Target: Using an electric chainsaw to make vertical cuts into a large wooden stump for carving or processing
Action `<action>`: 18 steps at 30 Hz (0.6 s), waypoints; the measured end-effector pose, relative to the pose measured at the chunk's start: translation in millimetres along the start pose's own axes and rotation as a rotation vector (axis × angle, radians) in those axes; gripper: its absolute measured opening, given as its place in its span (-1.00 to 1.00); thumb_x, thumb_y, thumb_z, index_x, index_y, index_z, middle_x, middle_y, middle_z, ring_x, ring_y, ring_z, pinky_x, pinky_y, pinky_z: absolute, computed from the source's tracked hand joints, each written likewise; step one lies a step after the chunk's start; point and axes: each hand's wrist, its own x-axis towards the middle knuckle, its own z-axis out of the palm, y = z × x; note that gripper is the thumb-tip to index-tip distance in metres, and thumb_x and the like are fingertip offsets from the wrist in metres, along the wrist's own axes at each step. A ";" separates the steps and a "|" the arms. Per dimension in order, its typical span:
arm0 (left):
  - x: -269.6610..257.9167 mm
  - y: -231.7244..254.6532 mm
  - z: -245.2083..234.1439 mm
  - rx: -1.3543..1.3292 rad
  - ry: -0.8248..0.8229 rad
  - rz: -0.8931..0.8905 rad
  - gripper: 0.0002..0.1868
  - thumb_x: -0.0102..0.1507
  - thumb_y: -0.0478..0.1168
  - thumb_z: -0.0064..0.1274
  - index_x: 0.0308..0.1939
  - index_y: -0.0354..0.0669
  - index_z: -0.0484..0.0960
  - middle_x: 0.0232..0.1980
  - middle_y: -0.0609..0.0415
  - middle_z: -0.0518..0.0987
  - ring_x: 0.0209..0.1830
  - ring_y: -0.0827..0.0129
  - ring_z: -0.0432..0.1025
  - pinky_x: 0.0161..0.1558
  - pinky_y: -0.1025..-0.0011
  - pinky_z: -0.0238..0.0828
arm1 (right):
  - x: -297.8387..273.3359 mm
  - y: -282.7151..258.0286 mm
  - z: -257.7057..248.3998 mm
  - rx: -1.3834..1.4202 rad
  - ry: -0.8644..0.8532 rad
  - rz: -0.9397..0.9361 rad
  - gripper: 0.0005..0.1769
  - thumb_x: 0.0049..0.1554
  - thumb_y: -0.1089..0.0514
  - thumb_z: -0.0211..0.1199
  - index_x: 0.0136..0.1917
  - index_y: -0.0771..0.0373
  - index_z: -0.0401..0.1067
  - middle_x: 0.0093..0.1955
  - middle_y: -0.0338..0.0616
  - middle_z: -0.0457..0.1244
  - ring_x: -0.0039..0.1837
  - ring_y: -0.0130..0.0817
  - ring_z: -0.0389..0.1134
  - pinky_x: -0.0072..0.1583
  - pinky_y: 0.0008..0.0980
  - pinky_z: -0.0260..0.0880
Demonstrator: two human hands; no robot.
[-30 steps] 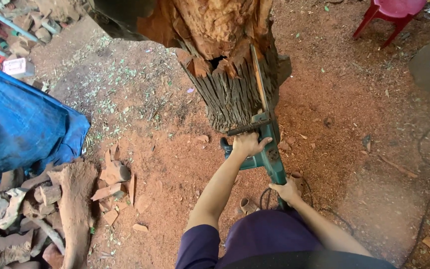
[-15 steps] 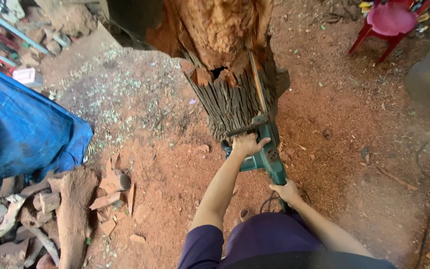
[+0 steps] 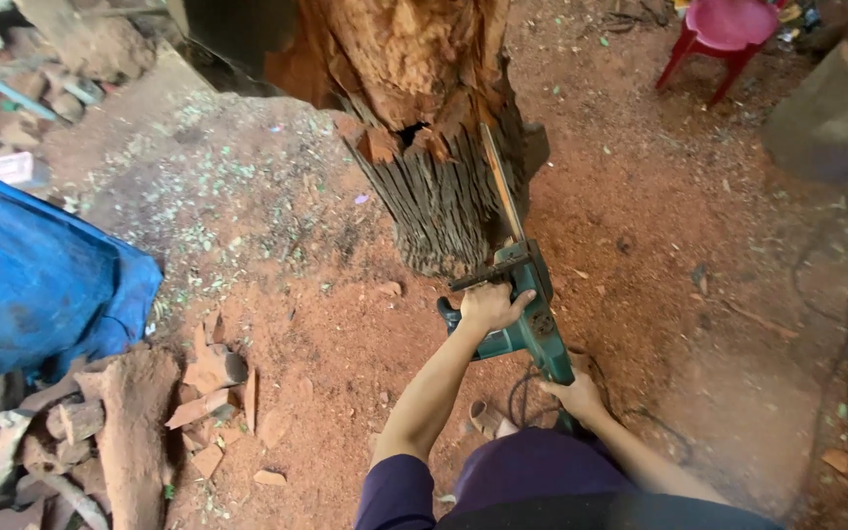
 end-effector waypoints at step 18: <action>78.7 135.0 0.7 -0.206 -0.004 -0.307 -0.22 0.38 0.38 -0.49 -0.03 -0.26 0.56 -0.07 -0.27 0.60 -0.15 -0.23 0.55 -0.20 -0.10 0.51 | 86.2 8.1 -184.3 0.125 -0.367 -0.180 -0.45 0.27 -0.18 0.03 -0.37 0.25 0.24 -0.59 0.09 0.26 -0.51 -0.24 0.24 -0.35 -0.35 0.14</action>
